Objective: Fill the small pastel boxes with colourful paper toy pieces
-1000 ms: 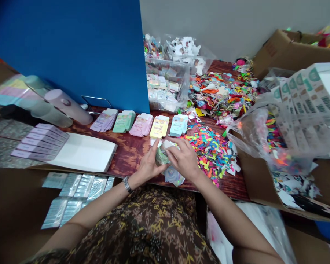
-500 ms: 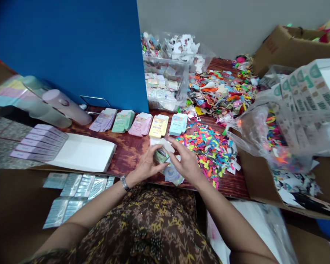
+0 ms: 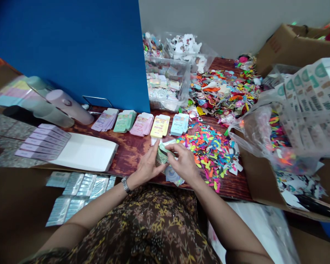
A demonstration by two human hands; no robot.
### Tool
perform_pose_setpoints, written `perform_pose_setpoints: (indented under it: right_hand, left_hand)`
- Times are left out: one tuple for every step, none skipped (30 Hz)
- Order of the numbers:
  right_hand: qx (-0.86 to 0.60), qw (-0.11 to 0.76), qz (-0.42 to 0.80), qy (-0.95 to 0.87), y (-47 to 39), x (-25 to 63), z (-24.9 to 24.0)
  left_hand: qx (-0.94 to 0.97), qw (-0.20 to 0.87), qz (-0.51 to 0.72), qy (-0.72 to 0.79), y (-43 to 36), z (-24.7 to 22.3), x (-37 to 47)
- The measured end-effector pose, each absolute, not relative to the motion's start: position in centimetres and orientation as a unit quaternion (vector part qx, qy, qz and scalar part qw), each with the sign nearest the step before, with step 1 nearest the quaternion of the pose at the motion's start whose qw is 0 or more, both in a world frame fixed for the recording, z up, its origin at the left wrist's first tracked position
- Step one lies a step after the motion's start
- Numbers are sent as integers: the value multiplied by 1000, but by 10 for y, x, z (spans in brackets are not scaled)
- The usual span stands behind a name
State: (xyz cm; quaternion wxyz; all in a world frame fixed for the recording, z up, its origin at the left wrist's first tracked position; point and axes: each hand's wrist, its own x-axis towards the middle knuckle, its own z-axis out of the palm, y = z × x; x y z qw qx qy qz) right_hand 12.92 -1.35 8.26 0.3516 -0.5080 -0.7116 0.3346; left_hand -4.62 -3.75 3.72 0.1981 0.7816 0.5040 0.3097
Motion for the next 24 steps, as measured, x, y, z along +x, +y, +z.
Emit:
perform_pose_setpoints:
  right_hand:
    - [-500,352,303,-731,-15,128,84]
    - [-489,354,275,-748,-18,126,85]
    - [-477,360,251,-762,-22,124,86]
    - [-467,367,230,-771,-26,121,85]
    - [-461,378,210,-775,-30,118,84]
    - [-457,390,192,-776,-34,115,81]
    - [-455,402,178,-775,-38,111,77]
    - [-453,412,169,-772,-42,107,72]
    - [-452,420,167,-769,-45,103,67]
    - [-452,425,173,-765,-47,100,61]
    - [-451,422,190,-763,-49,97,56]
    - [-449,413,216,-762,-50,94,52]
    - [-447,400,247,-761,-50,93,48]
    - [-443,385,278,-760,-51,92,45]
    - [-439,371,303,-760,-50,92,42]
    - [-436,361,318,-761,-50,92,39]
    - [-436,355,324,-761,-49,92,37]
    - [-440,352,324,-760,-48,93,34]
    - [-444,350,321,-760,-46,93,31]
    - [-447,346,319,-761,-45,93,29]
    - [-447,340,319,-764,-45,93,27]
    - [-444,333,318,-769,-44,92,26]
    - [-440,326,317,-775,-45,91,26]
    - [-435,321,314,-780,-45,90,25]
  left_hand:
    - [785,184,297,511,-38,37,-46]
    - [790,163,281,521,-39,37,-46]
    - [793,138,264,531,-39,37,-46]
    - [796,113,247,541,-39,37,-46]
    - [798,93,231,548,-40,37,-46]
    - [800,80,214,554,-40,36,-46]
    - [802,74,198,559,-40,36,-46]
    - [803,76,182,562,-41,36,-47]
    - [803,82,167,566,-42,37,-48]
    - [801,91,155,572,-44,37,-50]
    - [796,102,146,578,-46,38,-52]
    - [792,112,140,583,-49,40,-57]
    - [790,119,134,586,-52,41,-62]
    - [789,119,126,590,-56,43,-70]
    - [785,110,114,599,-60,44,-79]
    - [776,92,100,616,-63,45,-90]
    - [760,66,83,641,-66,45,-102]
    - [738,37,64,671,-69,44,-115]
    - [713,7,44,700,-72,42,-127]
    - [691,-18,21,723,-74,38,-139]
    - [674,-35,-1,738,-77,34,-150]
    - [661,-44,-22,749,-79,30,-160]
    - [649,-44,-39,759,-82,26,-168]
    - [637,-38,-50,768,-85,22,-174]
